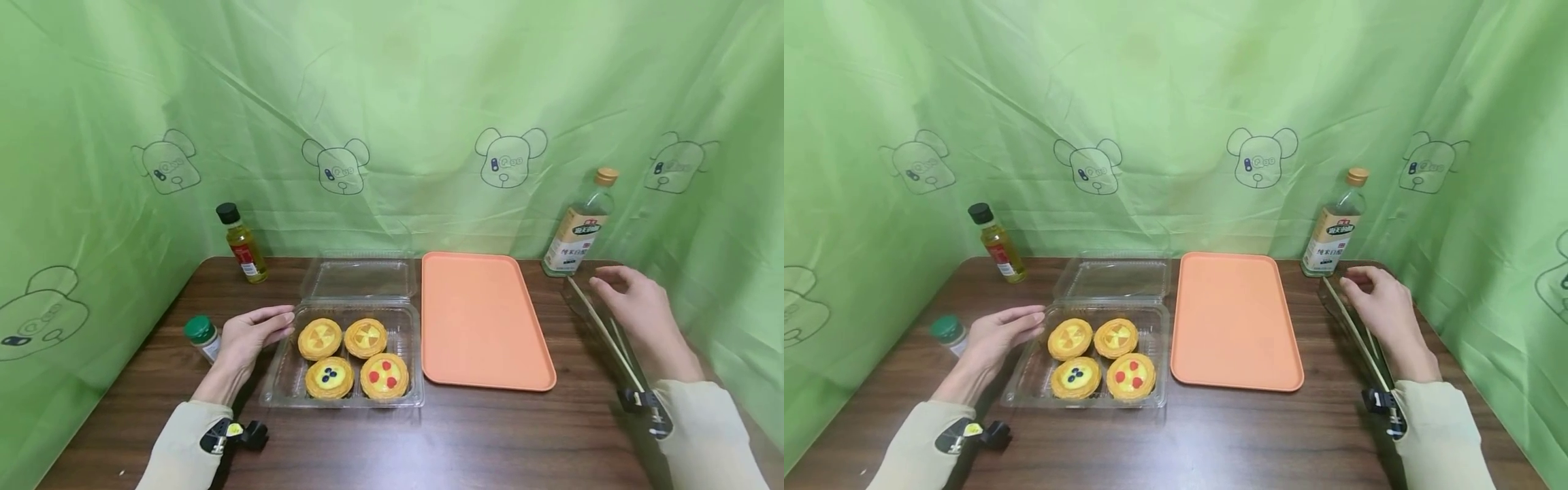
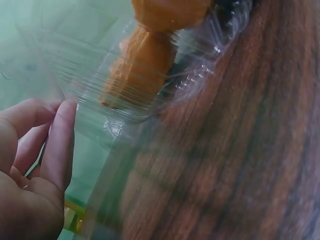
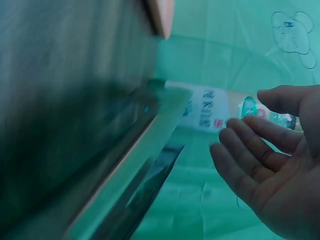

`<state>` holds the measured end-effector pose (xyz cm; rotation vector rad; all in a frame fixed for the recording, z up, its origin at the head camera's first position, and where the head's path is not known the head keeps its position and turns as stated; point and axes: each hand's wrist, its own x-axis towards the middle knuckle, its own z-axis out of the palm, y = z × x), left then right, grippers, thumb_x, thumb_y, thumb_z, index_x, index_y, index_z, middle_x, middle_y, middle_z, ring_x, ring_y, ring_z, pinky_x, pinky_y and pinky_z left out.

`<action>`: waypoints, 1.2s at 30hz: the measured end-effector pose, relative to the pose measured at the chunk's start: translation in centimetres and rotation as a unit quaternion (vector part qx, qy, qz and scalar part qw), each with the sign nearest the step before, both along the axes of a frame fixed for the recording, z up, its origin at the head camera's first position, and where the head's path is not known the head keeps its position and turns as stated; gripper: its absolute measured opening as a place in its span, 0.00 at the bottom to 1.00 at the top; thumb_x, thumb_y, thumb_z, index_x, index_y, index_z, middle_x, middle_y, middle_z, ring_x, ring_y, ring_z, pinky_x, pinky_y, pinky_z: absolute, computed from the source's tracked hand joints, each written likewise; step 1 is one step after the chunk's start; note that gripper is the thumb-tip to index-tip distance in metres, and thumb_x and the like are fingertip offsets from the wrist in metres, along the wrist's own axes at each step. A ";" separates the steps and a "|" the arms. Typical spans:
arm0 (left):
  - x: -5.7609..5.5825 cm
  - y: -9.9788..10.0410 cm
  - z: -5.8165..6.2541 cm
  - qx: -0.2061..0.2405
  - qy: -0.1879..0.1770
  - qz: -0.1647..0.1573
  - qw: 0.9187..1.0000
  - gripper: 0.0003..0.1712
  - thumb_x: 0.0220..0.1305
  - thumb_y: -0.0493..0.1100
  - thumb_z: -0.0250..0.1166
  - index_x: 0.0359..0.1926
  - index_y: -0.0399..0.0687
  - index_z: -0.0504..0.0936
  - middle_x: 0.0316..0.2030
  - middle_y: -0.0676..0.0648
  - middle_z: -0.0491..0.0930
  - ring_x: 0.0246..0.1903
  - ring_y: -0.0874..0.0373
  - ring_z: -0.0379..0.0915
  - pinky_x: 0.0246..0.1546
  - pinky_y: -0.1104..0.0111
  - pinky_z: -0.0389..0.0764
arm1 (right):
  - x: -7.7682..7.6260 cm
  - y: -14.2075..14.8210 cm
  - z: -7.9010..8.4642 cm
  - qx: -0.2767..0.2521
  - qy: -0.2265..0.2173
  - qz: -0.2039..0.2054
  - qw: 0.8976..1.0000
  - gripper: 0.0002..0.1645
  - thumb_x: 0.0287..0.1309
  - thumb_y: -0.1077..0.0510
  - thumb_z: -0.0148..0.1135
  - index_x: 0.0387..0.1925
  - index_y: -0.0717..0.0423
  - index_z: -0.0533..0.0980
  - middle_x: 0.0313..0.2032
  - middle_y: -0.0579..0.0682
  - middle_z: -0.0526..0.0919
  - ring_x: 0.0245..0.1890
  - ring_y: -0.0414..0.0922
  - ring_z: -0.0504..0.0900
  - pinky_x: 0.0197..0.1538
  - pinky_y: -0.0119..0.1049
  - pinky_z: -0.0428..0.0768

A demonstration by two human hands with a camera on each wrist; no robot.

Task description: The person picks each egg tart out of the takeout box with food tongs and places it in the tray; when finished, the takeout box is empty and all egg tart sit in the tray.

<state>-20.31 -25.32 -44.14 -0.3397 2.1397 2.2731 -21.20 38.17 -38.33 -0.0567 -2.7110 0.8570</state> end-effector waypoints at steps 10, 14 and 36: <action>0.0 0.2 -0.3 0.045 -0.005 0.009 0.999 0.09 0.66 0.32 0.76 0.46 0.42 0.93 0.39 0.51 0.91 0.38 0.60 0.90 0.46 0.66 0.87 | 1.0 2.4 -1.1 0.095 -0.070 0.006 0.993 0.52 0.73 0.40 0.65 0.68 0.85 0.61 0.58 0.87 0.66 0.58 0.82 0.66 0.58 0.78 0.67; 0.0 0.3 -0.4 0.041 -0.001 0.007 0.999 0.09 0.66 0.32 0.76 0.47 0.41 0.93 0.39 0.51 0.91 0.39 0.60 0.90 0.47 0.66 0.87 | 1.6 3.2 -1.2 0.112 -0.119 0.008 0.987 0.61 0.72 0.34 0.64 0.67 0.91 0.57 0.58 0.92 0.63 0.59 0.85 0.64 0.58 0.80 0.66; 0.1 -0.3 -0.1 0.026 -0.015 -0.003 1.000 0.11 0.67 0.34 0.75 0.49 0.42 0.92 0.40 0.54 0.90 0.40 0.61 0.89 0.47 0.67 0.87 | 3.0 4.2 -3.0 0.097 -0.154 0.045 0.982 0.53 0.62 0.37 0.76 0.61 0.82 0.69 0.44 0.73 0.84 0.42 0.71 0.83 0.43 0.64 0.82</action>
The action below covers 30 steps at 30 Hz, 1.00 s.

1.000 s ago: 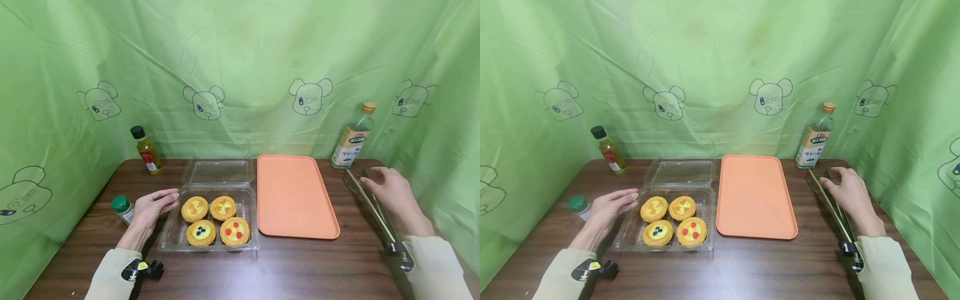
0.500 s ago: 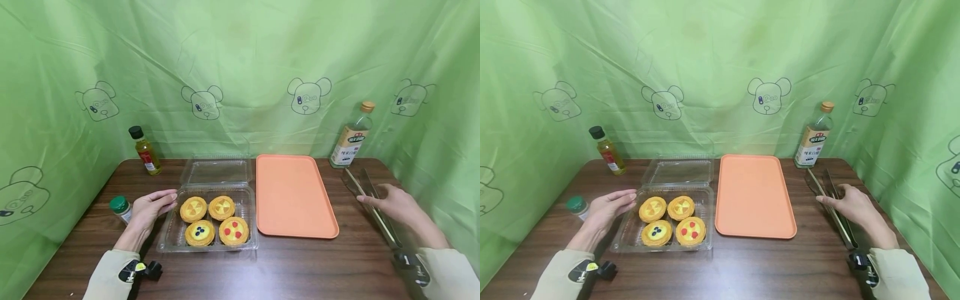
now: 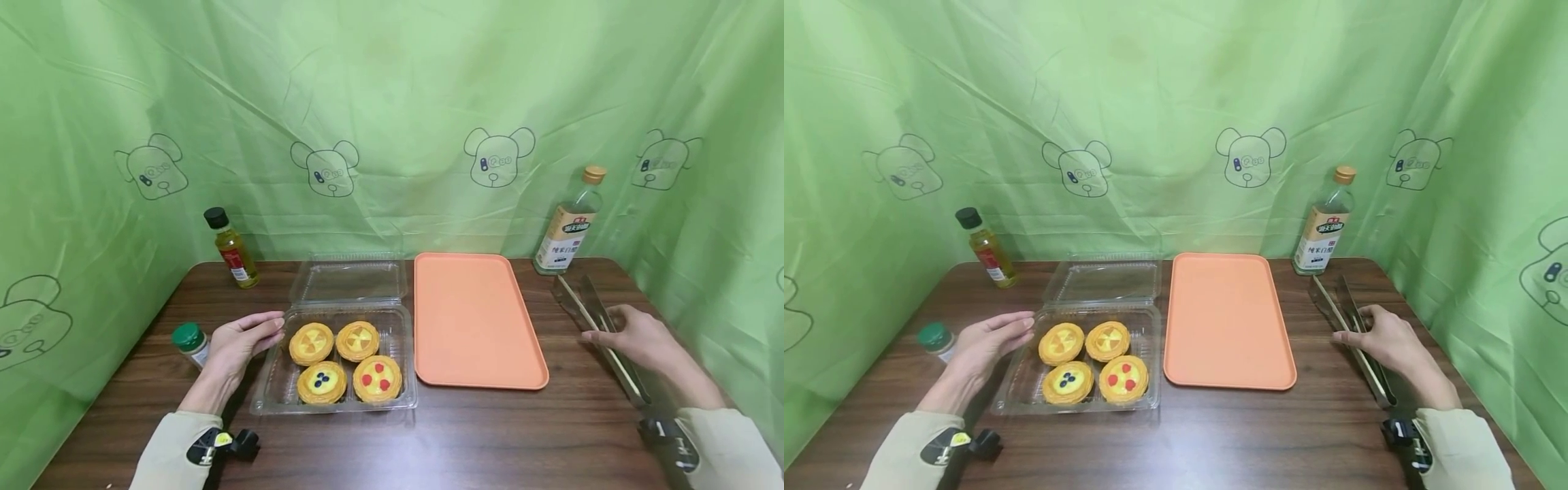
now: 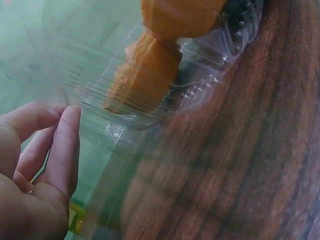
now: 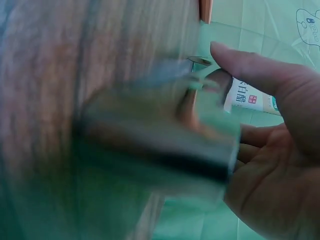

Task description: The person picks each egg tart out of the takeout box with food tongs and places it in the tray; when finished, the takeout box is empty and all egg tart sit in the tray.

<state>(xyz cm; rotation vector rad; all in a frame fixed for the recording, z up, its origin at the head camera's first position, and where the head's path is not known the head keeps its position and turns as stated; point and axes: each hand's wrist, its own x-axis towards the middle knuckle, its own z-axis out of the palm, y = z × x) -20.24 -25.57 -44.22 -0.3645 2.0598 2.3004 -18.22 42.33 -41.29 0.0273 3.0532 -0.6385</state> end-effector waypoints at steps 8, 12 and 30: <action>0.3 -0.3 0.0 0.003 -0.004 0.003 1.000 0.08 0.68 0.33 0.74 0.45 0.47 0.93 0.40 0.53 0.90 0.40 0.62 0.89 0.47 0.67 0.87 | 0.0 0.4 -0.3 -0.005 0.028 -0.012 1.000 0.44 0.64 0.41 0.75 0.60 0.75 0.72 0.44 0.73 0.85 0.42 0.69 0.84 0.39 0.58 0.81; 0.5 -0.3 0.0 0.003 -0.004 0.002 1.000 0.09 0.68 0.33 0.75 0.47 0.45 0.93 0.40 0.53 0.90 0.40 0.62 0.89 0.47 0.67 0.87 | 0.1 0.7 -0.6 -0.013 0.044 -0.021 0.999 0.41 0.64 0.43 0.75 0.61 0.72 0.74 0.43 0.71 0.86 0.39 0.66 0.84 0.34 0.50 0.81; 0.3 -0.4 -0.7 -0.066 0.061 -0.042 0.995 0.24 0.67 0.43 0.77 0.58 0.34 0.87 0.45 0.50 0.90 0.40 0.56 0.90 0.48 0.62 0.88 | 0.6 0.0 0.5 -0.029 0.127 -0.047 0.990 0.39 0.68 0.42 0.72 0.66 0.66 0.75 0.46 0.75 0.83 0.37 0.65 0.81 0.29 0.45 0.74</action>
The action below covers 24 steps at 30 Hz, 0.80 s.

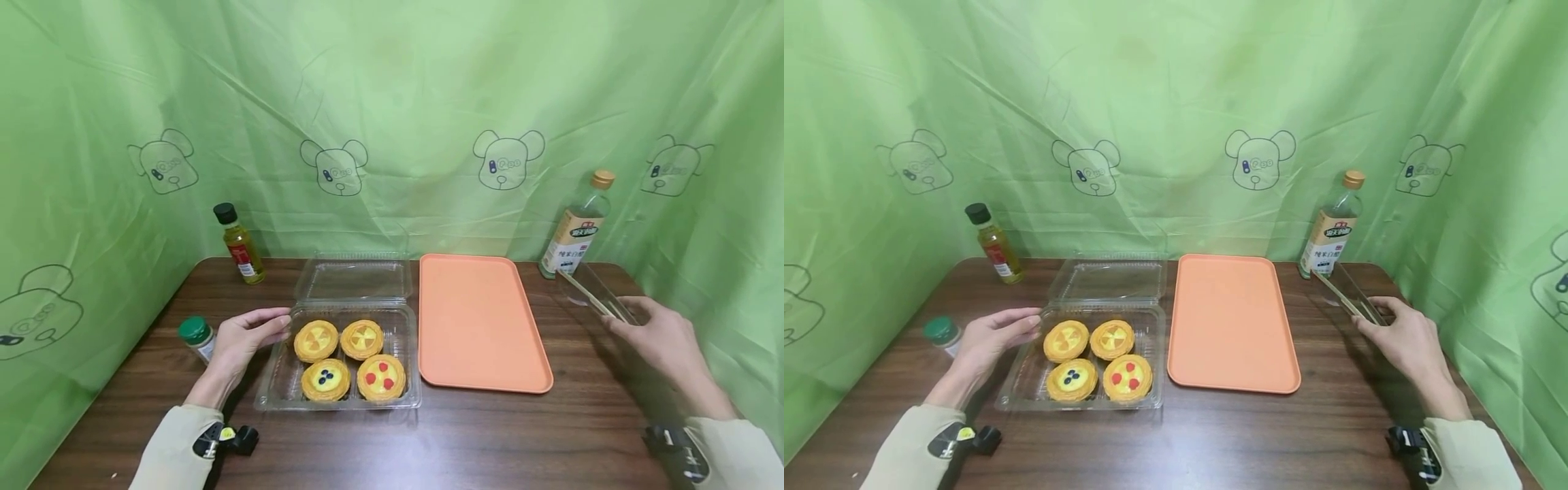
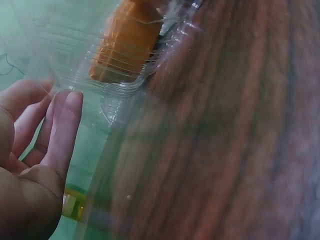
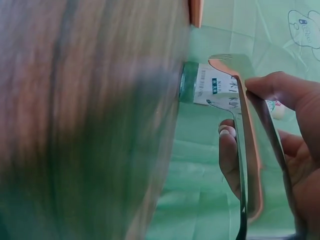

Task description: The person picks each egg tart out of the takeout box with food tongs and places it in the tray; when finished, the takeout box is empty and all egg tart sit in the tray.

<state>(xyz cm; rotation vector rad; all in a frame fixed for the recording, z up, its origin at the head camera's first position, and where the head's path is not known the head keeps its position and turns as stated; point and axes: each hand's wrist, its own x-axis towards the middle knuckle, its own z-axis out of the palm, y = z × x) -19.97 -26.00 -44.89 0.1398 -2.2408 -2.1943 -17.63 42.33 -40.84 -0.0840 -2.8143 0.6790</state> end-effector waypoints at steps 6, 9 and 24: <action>0.0 -0.3 -0.2 -0.015 0.013 -0.016 1.000 0.28 0.68 0.45 0.77 0.62 0.32 0.84 0.49 0.50 0.89 0.44 0.54 0.90 0.49 0.62 0.87 | 0.3 -1.5 1.0 -0.012 0.010 0.001 1.000 0.38 0.68 0.41 0.72 0.67 0.63 0.76 0.49 0.74 0.84 0.41 0.67 0.82 0.32 0.45 0.74; 0.0 -0.5 -0.3 -0.027 0.016 -0.025 0.999 0.30 0.68 0.46 0.77 0.64 0.33 0.83 0.50 0.50 0.89 0.45 0.55 0.89 0.50 0.63 0.87 | 0.5 -3.0 1.8 -0.020 0.017 0.009 1.000 0.38 0.68 0.40 0.72 0.68 0.61 0.77 0.51 0.74 0.84 0.43 0.67 0.82 0.33 0.46 0.75; 0.1 -0.3 -0.2 -0.054 0.035 -0.031 0.997 0.27 0.70 0.44 0.75 0.64 0.35 0.83 0.50 0.50 0.90 0.46 0.60 0.87 0.49 0.67 0.87 | 0.4 -9.5 4.9 -0.048 0.056 0.058 0.996 0.33 0.65 0.42 0.76 0.66 0.51 0.80 0.46 0.61 0.88 0.36 0.44 0.84 0.35 0.38 0.77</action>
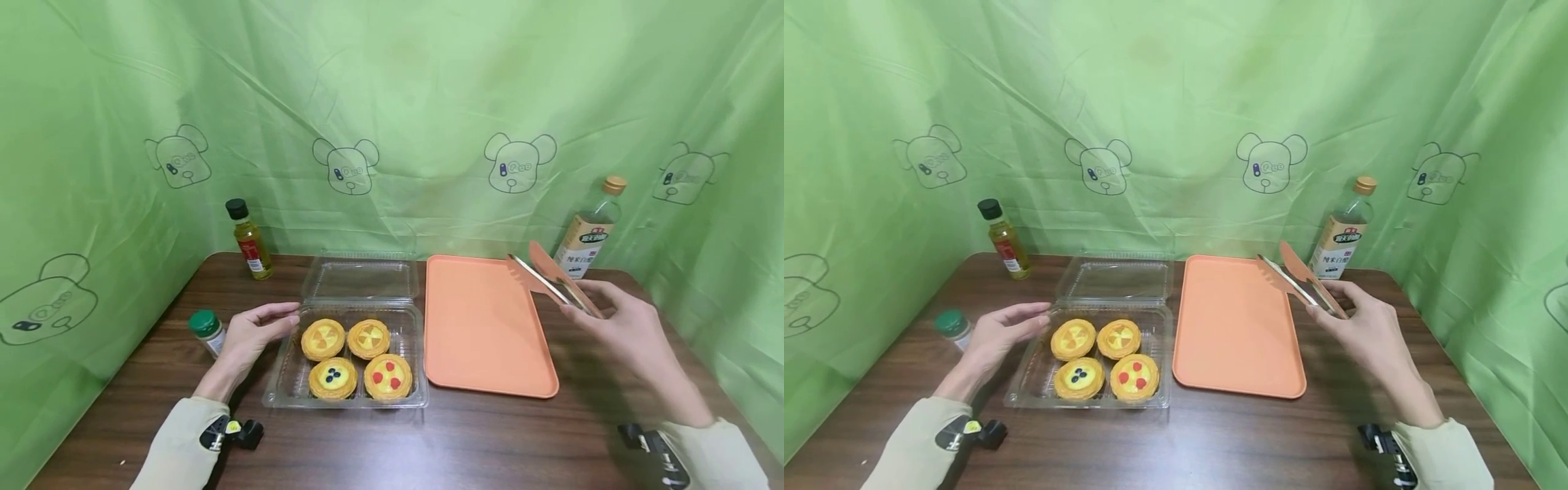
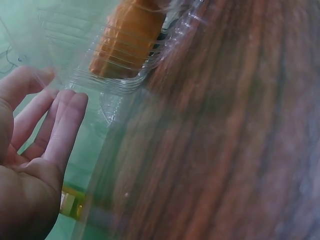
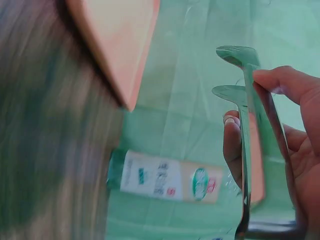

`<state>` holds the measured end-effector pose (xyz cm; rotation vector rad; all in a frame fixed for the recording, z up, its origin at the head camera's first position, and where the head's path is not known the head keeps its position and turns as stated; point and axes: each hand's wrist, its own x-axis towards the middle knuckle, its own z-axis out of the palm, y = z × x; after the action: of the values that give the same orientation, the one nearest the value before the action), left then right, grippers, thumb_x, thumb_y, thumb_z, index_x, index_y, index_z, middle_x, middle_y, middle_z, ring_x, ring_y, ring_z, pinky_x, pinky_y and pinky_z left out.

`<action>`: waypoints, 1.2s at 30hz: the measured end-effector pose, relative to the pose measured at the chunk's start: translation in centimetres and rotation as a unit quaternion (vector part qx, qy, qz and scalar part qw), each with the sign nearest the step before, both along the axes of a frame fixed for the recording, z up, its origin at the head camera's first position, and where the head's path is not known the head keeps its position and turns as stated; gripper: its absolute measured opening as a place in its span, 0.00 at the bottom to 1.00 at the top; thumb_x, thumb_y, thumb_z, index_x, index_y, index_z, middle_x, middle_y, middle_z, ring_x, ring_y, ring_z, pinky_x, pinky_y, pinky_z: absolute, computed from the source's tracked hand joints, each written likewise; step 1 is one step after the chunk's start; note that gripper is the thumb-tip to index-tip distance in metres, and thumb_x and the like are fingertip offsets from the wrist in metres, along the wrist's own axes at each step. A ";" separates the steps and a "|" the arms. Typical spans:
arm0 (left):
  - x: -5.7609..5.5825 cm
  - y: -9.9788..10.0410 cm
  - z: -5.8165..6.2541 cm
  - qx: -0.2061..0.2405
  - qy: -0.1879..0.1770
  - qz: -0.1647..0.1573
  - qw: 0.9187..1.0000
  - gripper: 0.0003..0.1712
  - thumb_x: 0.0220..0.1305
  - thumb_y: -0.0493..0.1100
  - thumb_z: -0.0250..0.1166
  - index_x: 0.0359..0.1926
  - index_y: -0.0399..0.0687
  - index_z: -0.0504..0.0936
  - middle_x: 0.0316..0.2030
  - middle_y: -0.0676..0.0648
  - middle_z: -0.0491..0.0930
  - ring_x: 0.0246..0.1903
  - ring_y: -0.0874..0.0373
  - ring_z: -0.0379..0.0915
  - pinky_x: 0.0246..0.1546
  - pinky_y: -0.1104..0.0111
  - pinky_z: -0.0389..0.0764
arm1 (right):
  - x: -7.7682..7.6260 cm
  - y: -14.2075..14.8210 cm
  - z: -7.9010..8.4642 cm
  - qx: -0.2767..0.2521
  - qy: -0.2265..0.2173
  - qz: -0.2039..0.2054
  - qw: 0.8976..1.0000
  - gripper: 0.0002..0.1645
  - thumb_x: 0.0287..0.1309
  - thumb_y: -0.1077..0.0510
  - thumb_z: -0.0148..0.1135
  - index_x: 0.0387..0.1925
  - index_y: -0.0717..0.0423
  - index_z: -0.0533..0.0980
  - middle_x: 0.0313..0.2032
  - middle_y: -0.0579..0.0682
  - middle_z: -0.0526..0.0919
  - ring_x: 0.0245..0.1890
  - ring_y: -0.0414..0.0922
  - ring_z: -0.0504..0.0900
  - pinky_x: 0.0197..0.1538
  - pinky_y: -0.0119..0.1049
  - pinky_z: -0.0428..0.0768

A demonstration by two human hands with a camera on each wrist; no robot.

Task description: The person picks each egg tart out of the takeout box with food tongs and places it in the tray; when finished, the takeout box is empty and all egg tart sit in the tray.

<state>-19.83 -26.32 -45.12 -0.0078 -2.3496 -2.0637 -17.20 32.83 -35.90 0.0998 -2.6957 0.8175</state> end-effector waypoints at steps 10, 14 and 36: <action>-0.1 0.3 -0.1 -0.021 0.006 0.009 1.000 0.25 0.68 0.44 0.76 0.62 0.37 0.86 0.52 0.50 0.89 0.48 0.62 0.86 0.50 0.69 0.86 | -0.3 -4.4 0.7 -0.028 0.024 0.065 0.997 0.28 0.63 0.50 0.79 0.62 0.50 0.83 0.41 0.55 0.90 0.33 0.39 0.86 0.32 0.29 0.80; -0.1 0.3 0.0 -0.041 0.011 0.013 0.999 0.24 0.68 0.45 0.77 0.61 0.39 0.87 0.53 0.49 0.89 0.48 0.62 0.85 0.49 0.70 0.86 | -0.8 -6.4 1.0 -0.029 0.034 0.098 0.994 0.26 0.63 0.51 0.79 0.61 0.51 0.84 0.36 0.49 0.89 0.32 0.41 0.84 0.32 0.29 0.80; 0.0 0.2 0.0 -0.044 0.011 0.011 0.999 0.24 0.69 0.46 0.76 0.61 0.39 0.86 0.52 0.46 0.89 0.48 0.61 0.86 0.49 0.70 0.86 | -3.5 -15.4 1.4 0.038 0.016 0.336 0.941 0.21 0.60 0.58 0.78 0.54 0.55 0.84 0.36 0.40 0.84 0.31 0.39 0.81 0.34 0.36 0.81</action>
<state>-19.86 -26.10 -45.11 -0.0064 -2.4157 -1.9383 -20.74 17.48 -34.48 1.0860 -2.6634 0.8625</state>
